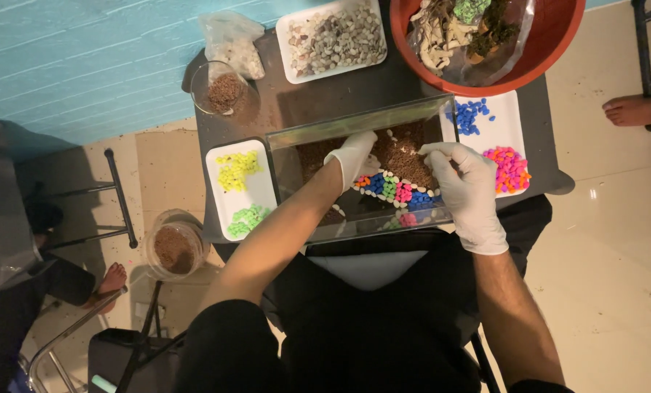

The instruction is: Placing colored stones and soil into a glass tank to create a decorative pattern.

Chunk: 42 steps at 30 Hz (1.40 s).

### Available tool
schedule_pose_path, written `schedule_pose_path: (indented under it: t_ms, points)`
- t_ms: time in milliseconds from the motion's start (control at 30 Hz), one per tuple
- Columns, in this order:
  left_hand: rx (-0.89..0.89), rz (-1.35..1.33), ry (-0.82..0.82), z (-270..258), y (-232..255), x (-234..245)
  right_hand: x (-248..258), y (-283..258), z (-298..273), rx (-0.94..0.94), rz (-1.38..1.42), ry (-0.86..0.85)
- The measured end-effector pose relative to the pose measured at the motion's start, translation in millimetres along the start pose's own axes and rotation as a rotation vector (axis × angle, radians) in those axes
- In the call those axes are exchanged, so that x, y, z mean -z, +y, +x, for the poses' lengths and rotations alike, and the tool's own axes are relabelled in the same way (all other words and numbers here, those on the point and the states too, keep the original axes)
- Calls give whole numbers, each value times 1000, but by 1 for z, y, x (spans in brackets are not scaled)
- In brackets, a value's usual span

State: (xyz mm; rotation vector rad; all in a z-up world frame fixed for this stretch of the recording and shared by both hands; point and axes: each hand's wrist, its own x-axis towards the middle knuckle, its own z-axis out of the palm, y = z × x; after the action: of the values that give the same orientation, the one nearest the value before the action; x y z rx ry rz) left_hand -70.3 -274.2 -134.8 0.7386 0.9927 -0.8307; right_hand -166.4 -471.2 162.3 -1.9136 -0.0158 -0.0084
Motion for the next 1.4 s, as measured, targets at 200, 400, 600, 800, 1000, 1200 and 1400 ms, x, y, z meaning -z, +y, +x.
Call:
schedule_pose_path:
  t_ms: [200,400,600,800,1000,1200,1400]
  points:
    - [-130,416,80,-39,-6,-25,1,-3,2,-31,10,21]
    - [-163,324,50,-189,-2,-77,-1,-2,2,-28,-20,28]
    - [-460,403,-170,-321,-11,-79,-1,-5,0,41,-69,41]
    - [-799,341,69,-415,-12,0,-4,-8,5,58,-132,-7]
    - [-836,-390,124,-429,-15,110,-31,-47,22,-31,-44,-11]
    - [-860,-556,202,-397,-40,137,-104,-109,68,335,-152,-212]
    - [-731,-571,233,-372,-19,129,-226,-105,127,581,-170,-451]
